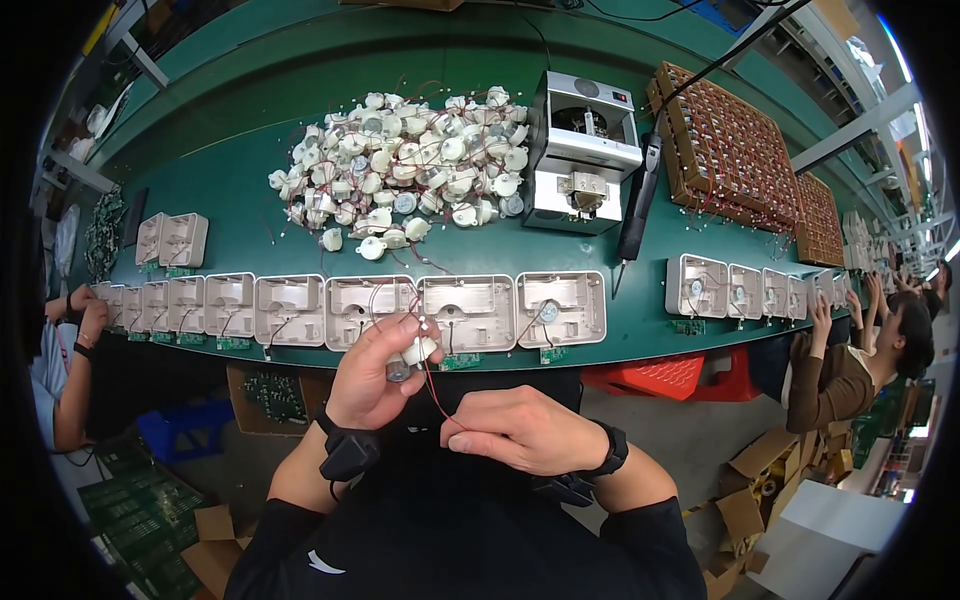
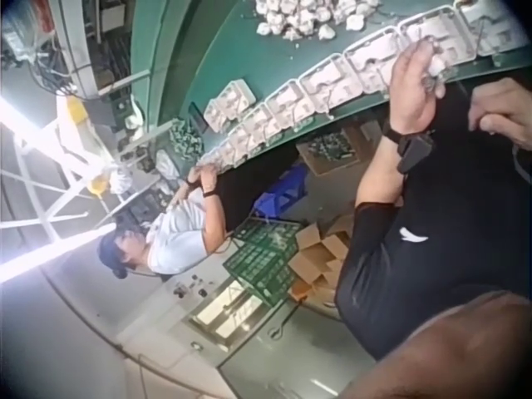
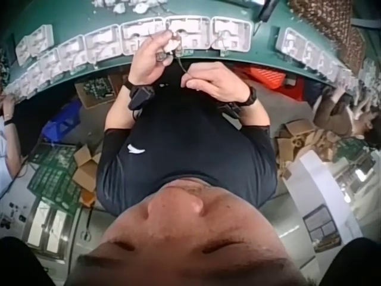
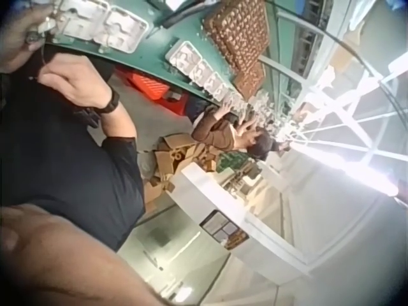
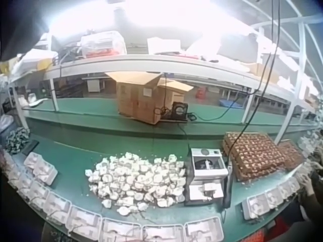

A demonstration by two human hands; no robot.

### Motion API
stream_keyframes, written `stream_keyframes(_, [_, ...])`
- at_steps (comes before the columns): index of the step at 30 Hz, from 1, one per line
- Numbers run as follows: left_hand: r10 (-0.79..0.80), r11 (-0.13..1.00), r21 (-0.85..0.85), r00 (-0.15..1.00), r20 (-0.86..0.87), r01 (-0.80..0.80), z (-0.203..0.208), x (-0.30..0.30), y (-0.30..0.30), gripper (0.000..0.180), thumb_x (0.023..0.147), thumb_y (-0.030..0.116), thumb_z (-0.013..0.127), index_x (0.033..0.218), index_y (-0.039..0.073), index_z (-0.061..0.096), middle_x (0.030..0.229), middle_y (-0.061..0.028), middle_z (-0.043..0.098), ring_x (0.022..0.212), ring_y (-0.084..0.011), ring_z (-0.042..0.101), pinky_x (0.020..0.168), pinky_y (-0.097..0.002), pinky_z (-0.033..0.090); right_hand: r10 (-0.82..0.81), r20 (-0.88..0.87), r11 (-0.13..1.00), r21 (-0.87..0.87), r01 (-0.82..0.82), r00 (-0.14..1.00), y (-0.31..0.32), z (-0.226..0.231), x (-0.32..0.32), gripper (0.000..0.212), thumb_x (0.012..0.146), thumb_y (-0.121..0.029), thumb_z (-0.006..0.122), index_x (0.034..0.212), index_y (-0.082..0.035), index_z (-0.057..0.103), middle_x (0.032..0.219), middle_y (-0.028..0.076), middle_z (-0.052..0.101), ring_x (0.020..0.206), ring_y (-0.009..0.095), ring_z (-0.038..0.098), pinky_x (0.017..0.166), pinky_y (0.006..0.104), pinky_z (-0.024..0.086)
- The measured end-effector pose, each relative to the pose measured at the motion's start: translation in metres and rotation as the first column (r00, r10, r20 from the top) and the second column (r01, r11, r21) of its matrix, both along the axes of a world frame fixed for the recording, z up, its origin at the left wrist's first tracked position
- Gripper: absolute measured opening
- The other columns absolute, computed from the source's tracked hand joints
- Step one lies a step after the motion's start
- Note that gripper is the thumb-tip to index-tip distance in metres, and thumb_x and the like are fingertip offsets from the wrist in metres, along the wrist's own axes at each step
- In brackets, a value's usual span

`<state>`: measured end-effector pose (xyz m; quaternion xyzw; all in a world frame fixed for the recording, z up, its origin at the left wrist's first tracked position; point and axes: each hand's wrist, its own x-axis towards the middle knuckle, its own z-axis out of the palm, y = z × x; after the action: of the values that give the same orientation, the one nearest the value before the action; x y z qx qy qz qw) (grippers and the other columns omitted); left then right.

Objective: Assembling small electric motors using an electric screwdriver on a production line.

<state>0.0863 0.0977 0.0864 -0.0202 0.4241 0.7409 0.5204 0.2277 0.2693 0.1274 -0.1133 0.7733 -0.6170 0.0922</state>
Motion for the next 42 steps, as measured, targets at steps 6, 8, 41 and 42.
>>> stream_keyframes(6, [-0.008, 0.999, -0.034, 0.983, -0.182, 0.002, -0.007, 0.003, 0.0, 0.015, 0.098, 0.016, 0.061, 0.1, 0.003, 0.068, 0.101, -0.0052, 0.067, 0.081, -0.0143, 0.064, 0.052, -0.0226, 0.044, 0.031, -0.021, 0.996, -0.078, -0.033, 0.999, -0.004, 0.002, 0.001, 0.018, 0.101, -0.015, 0.059, 0.102, 0.001, 0.068, 0.083, 0.011, 0.059, 0.076, 0.029, 0.061, 0.069, 0.0365, 0.048])
stream_keyframes(8, [0.037, 0.995, -0.062, 0.855, -0.518, -0.081, -0.016, 0.006, 0.004, 0.013, 0.095, 0.014, 0.065, 0.097, 0.002, 0.069, 0.098, -0.0061, 0.067, 0.082, -0.0148, 0.065, 0.055, -0.0238, 0.047, 0.059, 0.011, 0.982, -0.178, -0.056, 0.998, -0.006, 0.006, -0.002, 0.018, 0.102, -0.015, 0.058, 0.102, 0.001, 0.067, 0.084, 0.011, 0.06, 0.077, 0.028, 0.061, 0.07, 0.0359, 0.049])
stream_keyframes(41, [-0.303, 0.918, 0.248, 0.951, -0.062, 0.308, -0.029, 0.02, -0.03, 0.038, 0.093, 0.016, 0.07, 0.125, 0.006, 0.051, 0.1, -0.0127, 0.062, 0.065, -0.0088, 0.057, 0.047, -0.0181, 0.043, -0.349, -0.528, 0.866, 0.134, 0.482, 0.774, -0.027, -0.02, -0.012, 0.037, 0.083, -0.004, 0.075, 0.118, 0.0, 0.065, 0.121, 0.017, 0.065, 0.106, 0.031, 0.066, 0.09, 0.0397, 0.054])
stream_keyframes(42, [-0.244, 0.946, 0.182, 0.958, -0.149, 0.269, -0.027, 0.02, -0.029, 0.04, 0.091, 0.011, 0.072, 0.125, 0.007, 0.051, 0.102, -0.0121, 0.062, 0.067, -0.0088, 0.058, 0.048, -0.0185, 0.044, -0.35, -0.526, 0.865, 0.136, 0.483, 0.775, -0.03, -0.022, -0.008, 0.037, 0.083, -0.004, 0.075, 0.118, 0.0, 0.065, 0.121, 0.017, 0.065, 0.106, 0.031, 0.066, 0.09, 0.0397, 0.054])
